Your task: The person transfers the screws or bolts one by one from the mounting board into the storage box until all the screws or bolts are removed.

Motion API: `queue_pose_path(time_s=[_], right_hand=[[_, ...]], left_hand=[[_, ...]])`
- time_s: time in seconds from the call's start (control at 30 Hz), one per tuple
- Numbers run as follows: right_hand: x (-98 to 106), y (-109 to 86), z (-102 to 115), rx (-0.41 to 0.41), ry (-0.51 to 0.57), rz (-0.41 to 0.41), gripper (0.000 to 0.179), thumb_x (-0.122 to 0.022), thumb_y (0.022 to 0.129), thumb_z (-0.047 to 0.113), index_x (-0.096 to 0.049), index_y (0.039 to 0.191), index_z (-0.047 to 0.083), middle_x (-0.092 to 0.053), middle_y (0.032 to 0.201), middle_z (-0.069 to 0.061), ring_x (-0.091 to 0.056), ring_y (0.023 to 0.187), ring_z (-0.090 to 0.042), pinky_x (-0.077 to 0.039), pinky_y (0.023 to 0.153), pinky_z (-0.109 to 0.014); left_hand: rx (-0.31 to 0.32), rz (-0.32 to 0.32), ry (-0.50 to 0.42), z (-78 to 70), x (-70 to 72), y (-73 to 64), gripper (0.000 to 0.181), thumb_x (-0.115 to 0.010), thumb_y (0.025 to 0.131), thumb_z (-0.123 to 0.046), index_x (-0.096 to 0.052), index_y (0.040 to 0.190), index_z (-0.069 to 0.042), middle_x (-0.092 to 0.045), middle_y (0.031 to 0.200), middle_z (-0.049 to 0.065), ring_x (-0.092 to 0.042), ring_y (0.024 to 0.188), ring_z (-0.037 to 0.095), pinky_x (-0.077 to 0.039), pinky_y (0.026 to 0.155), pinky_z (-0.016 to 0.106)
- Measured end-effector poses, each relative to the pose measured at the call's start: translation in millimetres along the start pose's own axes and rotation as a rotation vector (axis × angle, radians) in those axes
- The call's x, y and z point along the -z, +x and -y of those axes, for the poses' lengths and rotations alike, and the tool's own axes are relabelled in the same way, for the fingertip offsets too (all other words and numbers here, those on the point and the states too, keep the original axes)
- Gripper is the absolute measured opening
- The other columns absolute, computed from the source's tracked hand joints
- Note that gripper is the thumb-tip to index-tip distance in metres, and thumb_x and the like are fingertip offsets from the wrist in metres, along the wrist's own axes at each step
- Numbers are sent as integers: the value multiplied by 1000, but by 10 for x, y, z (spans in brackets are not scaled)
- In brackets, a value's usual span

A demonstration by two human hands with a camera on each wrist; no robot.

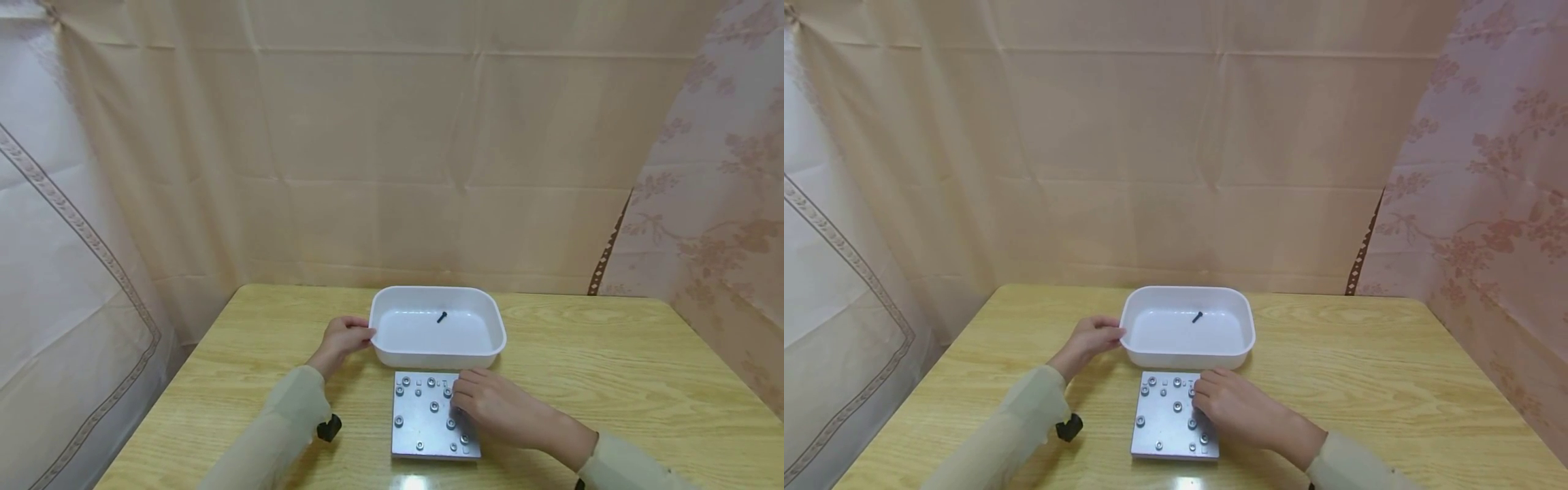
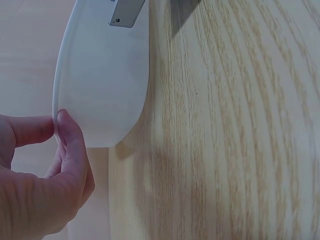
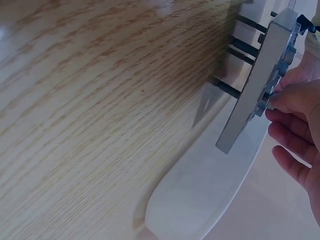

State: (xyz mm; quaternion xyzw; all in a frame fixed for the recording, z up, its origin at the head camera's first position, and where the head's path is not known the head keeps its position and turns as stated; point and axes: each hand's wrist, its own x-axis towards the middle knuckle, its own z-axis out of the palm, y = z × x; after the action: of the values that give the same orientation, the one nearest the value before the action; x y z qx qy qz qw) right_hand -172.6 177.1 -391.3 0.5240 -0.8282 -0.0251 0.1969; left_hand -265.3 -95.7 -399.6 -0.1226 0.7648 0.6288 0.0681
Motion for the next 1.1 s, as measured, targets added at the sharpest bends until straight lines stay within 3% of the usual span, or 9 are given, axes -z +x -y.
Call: queue_pose_path(time_s=[0.73,1.1], right_hand=[[73,18,-18,-3,25,22,18,-73,77,9,-70,94,15,-66,87,7,-56,85,-7,-54,80,-24],[111,48,-55,17,58,-34,19,-77,73,11,-69,90,15,-63,84,8,-55,83,-7,-52,78,-23]], left_hand=[[10,4,18,26,14,33,29,-67,87,-5,-61,113,6,-62,109,20,-64,85,18,-60,81,29],[1,6,6,27,4,37,30,-68,85,-3,-62,112,8,-63,107,20,-63,81,17,-60,79,30]])
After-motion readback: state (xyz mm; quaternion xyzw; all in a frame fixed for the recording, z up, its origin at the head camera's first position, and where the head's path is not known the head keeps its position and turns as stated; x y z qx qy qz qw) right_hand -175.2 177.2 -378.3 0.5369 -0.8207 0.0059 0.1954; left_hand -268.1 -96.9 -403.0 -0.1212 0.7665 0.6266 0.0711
